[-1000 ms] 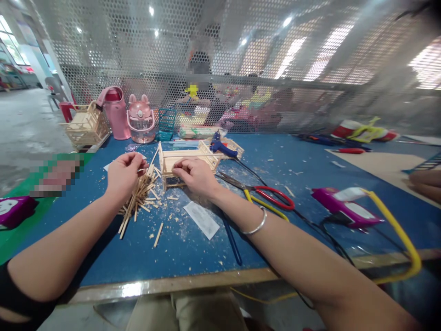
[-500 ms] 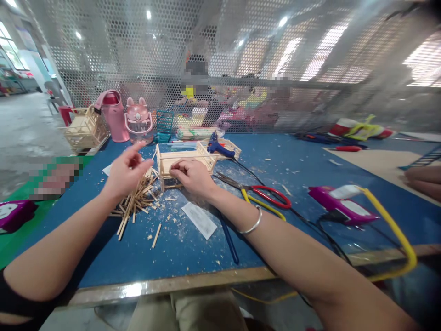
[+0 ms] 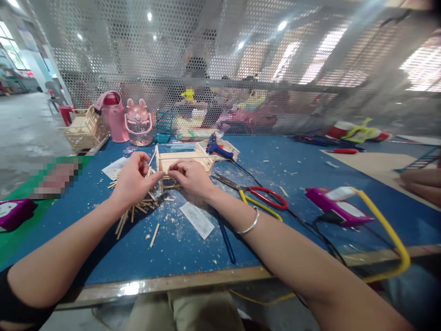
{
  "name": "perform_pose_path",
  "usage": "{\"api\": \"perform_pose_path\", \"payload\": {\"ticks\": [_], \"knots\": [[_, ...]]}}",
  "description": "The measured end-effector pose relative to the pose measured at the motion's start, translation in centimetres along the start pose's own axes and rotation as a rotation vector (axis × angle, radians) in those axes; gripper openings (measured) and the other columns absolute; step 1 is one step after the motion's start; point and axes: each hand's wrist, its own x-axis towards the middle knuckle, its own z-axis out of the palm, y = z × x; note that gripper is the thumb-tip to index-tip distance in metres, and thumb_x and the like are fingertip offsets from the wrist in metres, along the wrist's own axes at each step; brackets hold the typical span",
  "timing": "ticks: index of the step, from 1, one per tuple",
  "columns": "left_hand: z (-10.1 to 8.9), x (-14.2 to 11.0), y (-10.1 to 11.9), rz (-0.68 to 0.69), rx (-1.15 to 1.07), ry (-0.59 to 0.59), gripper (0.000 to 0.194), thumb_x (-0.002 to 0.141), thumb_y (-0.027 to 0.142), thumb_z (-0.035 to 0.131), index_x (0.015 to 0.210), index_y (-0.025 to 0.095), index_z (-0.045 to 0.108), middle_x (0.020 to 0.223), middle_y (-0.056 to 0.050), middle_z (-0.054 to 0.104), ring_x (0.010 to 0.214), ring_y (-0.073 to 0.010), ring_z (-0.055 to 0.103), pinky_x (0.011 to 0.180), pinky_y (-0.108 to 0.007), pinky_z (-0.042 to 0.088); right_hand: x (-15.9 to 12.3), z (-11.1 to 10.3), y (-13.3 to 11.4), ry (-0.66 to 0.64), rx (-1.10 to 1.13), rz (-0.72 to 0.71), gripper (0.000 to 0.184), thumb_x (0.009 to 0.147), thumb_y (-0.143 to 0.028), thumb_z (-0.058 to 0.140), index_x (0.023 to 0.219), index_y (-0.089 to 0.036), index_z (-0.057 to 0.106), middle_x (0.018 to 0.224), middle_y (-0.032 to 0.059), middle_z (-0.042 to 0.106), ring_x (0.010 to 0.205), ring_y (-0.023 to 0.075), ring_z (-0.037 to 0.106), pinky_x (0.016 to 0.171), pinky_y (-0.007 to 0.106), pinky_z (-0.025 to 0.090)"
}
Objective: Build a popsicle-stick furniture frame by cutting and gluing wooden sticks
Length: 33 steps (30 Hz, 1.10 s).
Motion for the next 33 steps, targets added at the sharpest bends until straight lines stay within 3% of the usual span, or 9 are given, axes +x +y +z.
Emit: {"api": "perform_pose_path", "payload": {"ticks": [2, 4, 8, 15, 21, 33], "knots": [[-0.2, -0.7, 0.6, 0.016, 0.115, 0.048, 0.024, 0.072, 0.036, 0.06, 0.085, 0.016, 0.056, 0.052, 0.007, 0.041, 0.048, -0.0094, 0.039, 0.049, -0.022, 0.03, 0.0, 0.0, 0.0, 0.002, -0.006, -0.003, 0.011, 0.08, -0.021, 0.057, 0.075, -0.017, 0.067, 0.079, 0.0025, 0.068, 0.074, 0.0127, 0.058, 0.07, 0.025, 0.041], [-0.1, -1.3, 1.0, 0.055, 0.2, 0.003, 0.023, 0.077, 0.038, 0.055, 0.078, 0.017, 0.062, 0.05, 0.004, 0.05, 0.046, -0.0102, 0.043, 0.05, -0.023, 0.031, 0.0, 0.1, 0.1, 0.004, -0.013, -0.014, 0.012, 0.08, -0.022, 0.057, 0.075, -0.017, 0.067, 0.08, 0.0029, 0.068, 0.074, 0.0128, 0.058, 0.07, 0.024, 0.041], [0.4, -1.7, 1.2, 0.082, 0.311, -0.098, 0.032, 0.082, 0.039, 0.047, 0.093, 0.019, 0.07, 0.061, -0.003, 0.067, 0.049, -0.0137, 0.053, 0.052, -0.024, 0.034, 0.0, 0.0, 0.1, -0.004, -0.027, -0.036, 0.012, 0.08, -0.021, 0.057, 0.074, -0.016, 0.066, 0.081, 0.0032, 0.068, 0.075, 0.0127, 0.058, 0.071, 0.024, 0.041], [0.4, -1.7, 1.4, 0.071, 0.453, -0.23, 0.033, 0.082, 0.032, 0.045, 0.107, 0.025, 0.066, 0.061, -0.004, 0.068, 0.047, -0.0163, 0.054, 0.05, -0.025, 0.034, 0.0, 0.1, 0.2, -0.008, -0.034, -0.049, 0.013, 0.08, -0.021, 0.057, 0.071, -0.018, 0.065, 0.082, 0.0029, 0.068, 0.077, 0.0131, 0.058, 0.074, 0.025, 0.042], [0.5, -1.9, 1.8, 0.106, 0.534, -0.248, 0.035, 0.083, 0.033, 0.044, 0.111, 0.026, 0.063, 0.074, -0.007, 0.071, 0.059, -0.0208, 0.061, 0.055, -0.028, 0.038, 0.0, 0.2, 0.3, 0.01, -0.038, -0.057, 0.013, 0.08, -0.023, 0.056, 0.073, -0.018, 0.066, 0.082, 0.0037, 0.068, 0.079, 0.0139, 0.059, 0.075, 0.026, 0.042], [0.4, -1.9, 1.7, 0.091, 0.498, -0.285, 0.036, 0.084, 0.031, 0.043, 0.116, 0.026, 0.058, 0.078, -0.005, 0.072, 0.066, -0.0206, 0.064, 0.058, -0.028, 0.042, 0.1, -0.1, 0.2, -0.012, -0.034, -0.047, 0.013, 0.08, -0.021, 0.055, 0.075, -0.017, 0.066, 0.079, 0.0035, 0.067, 0.073, 0.0129, 0.058, 0.07, 0.025, 0.042]]}}
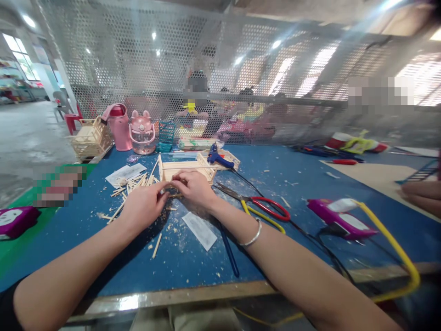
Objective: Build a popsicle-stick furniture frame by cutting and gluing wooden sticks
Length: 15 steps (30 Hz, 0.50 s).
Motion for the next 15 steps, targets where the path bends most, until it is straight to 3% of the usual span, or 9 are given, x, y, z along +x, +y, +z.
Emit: {"api": "perform_pose_path", "payload": {"ticks": [15], "knots": [[0.14, 0.03, -0.1, -0.013, 0.03, -0.033, 0.04, 0.085, 0.035, 0.039, 0.119, 0.024, 0.056, 0.08, -0.009, 0.072, 0.068, -0.0254, 0.065, 0.059, -0.032, 0.043, 0.03, -0.04, 0.31, -0.017, 0.032, -0.029, 0.014, 0.08, -0.018, 0.056, 0.068, -0.015, 0.065, 0.077, 0.0044, 0.066, 0.073, 0.0132, 0.058, 0.071, 0.026, 0.042]]}}
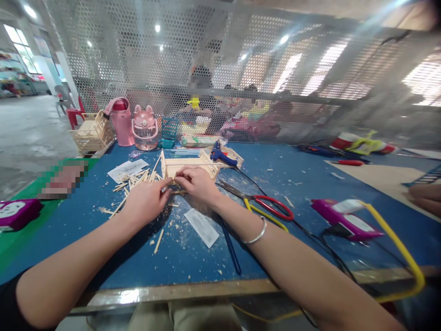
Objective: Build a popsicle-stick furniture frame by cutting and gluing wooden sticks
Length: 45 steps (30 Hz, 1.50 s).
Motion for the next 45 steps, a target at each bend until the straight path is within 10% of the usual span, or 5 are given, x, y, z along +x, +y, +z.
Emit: {"api": "perform_pose_path", "payload": {"ticks": [26, 35, 39, 45], "knots": [[0.3, 2.0, 1.5, -0.022, -0.177, 0.239, 0.036, 0.088, 0.032, 0.037, 0.071, 0.016, 0.065, 0.064, -0.005, 0.066, 0.057, -0.0139, 0.055, 0.055, -0.024, 0.031, 0.0, 0.2, 0.6, 0.032, -0.035, -0.046, 0.014, 0.077, -0.012, 0.055, 0.067, -0.016, 0.064, 0.073, 0.0037, 0.067, 0.07, 0.0131, 0.059, 0.068, 0.024, 0.044], [-0.4, -0.8, -0.9, 0.206, -0.402, 0.312, 0.022, 0.085, 0.027, 0.044, 0.079, 0.015, 0.062, 0.069, -0.002, 0.062, 0.063, -0.0113, 0.054, 0.059, -0.02, 0.04, -5.5, -6.5, -5.0, 0.17, -0.363, -0.46, 0.027, 0.079, -0.02, 0.053, 0.104, -0.017, 0.06, 0.095, 0.0069, 0.067, 0.086, 0.018, 0.059, 0.078, 0.033, 0.046], [-0.2, -1.3, -1.4, 0.233, -0.437, 0.31, 0.018, 0.085, 0.023, 0.044, 0.087, 0.016, 0.06, 0.083, -0.004, 0.065, 0.072, -0.0118, 0.058, 0.064, -0.021, 0.045, -5.0, -9.9, 0.8, 0.374, -0.436, -0.051, 0.021, 0.08, -0.019, 0.047, 0.093, -0.018, 0.063, 0.089, 0.0063, 0.067, 0.084, 0.0185, 0.06, 0.077, 0.033, 0.047], [-0.1, -2.1, -0.7, 0.314, -0.473, 0.233, 0.016, 0.084, 0.02, 0.046, 0.084, 0.02, 0.063, 0.099, -0.008, 0.062, 0.093, -0.0155, 0.058, 0.075, -0.023, 0.047, -0.9, -11.1, 11.1, -0.056, -0.638, 0.498, 0.038, 0.071, -0.013, 0.047, 0.107, -0.013, 0.061, 0.111, 0.0115, 0.062, 0.104, 0.0233, 0.054, 0.09, 0.031, 0.039]]}}
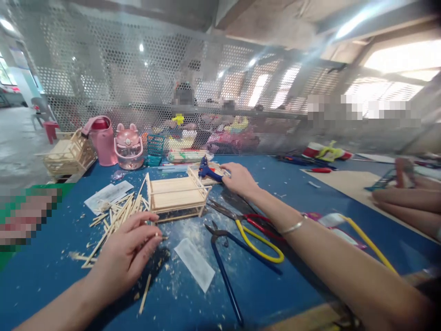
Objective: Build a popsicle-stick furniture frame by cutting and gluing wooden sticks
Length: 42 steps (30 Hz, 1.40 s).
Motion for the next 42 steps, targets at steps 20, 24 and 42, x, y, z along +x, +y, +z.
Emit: {"api": "perform_pose_path", "payload": {"ticks": [20, 24, 42], "knots": [[0.6, 0.1, -0.5, -0.161, 0.004, -0.007, 0.021, 0.084, 0.029, 0.046, 0.078, 0.021, 0.064, 0.099, -0.009, 0.059, 0.095, -0.0208, 0.057, 0.079, -0.034, 0.049, 3.3, 3.9, -0.7, -0.015, 0.368, 0.208, 0.017, 0.075, -0.03, 0.05, 0.078, -0.017, 0.06, 0.074, 0.0086, 0.067, 0.073, 0.0207, 0.063, 0.061, 0.026, 0.046], [0.6, 0.2, -0.3, -0.17, -0.017, 0.005, 0.022, 0.085, 0.03, 0.045, 0.08, 0.02, 0.063, 0.085, -0.006, 0.065, 0.08, -0.0172, 0.063, 0.071, -0.028, 0.051, 3.2, 4.6, -0.3, 0.016, 0.605, 0.289, 0.016, 0.078, -0.026, 0.045, 0.082, -0.015, 0.055, 0.058, 0.0034, 0.062, 0.055, 0.0156, 0.062, 0.048, 0.022, 0.045], [2.1, 2.5, -0.5, -0.062, 0.436, -0.531, 0.026, 0.083, 0.017, 0.046, 0.071, 0.018, 0.068, 0.07, -0.006, 0.062, 0.074, -0.0212, 0.059, 0.063, -0.031, 0.045, 0.9, 5.8, -1.4, 0.108, 0.482, 0.011, 0.038, 0.065, -0.024, 0.061, 0.102, -0.015, 0.059, 0.099, 0.0078, 0.064, 0.089, 0.0214, 0.057, 0.082, 0.036, 0.043]]}}
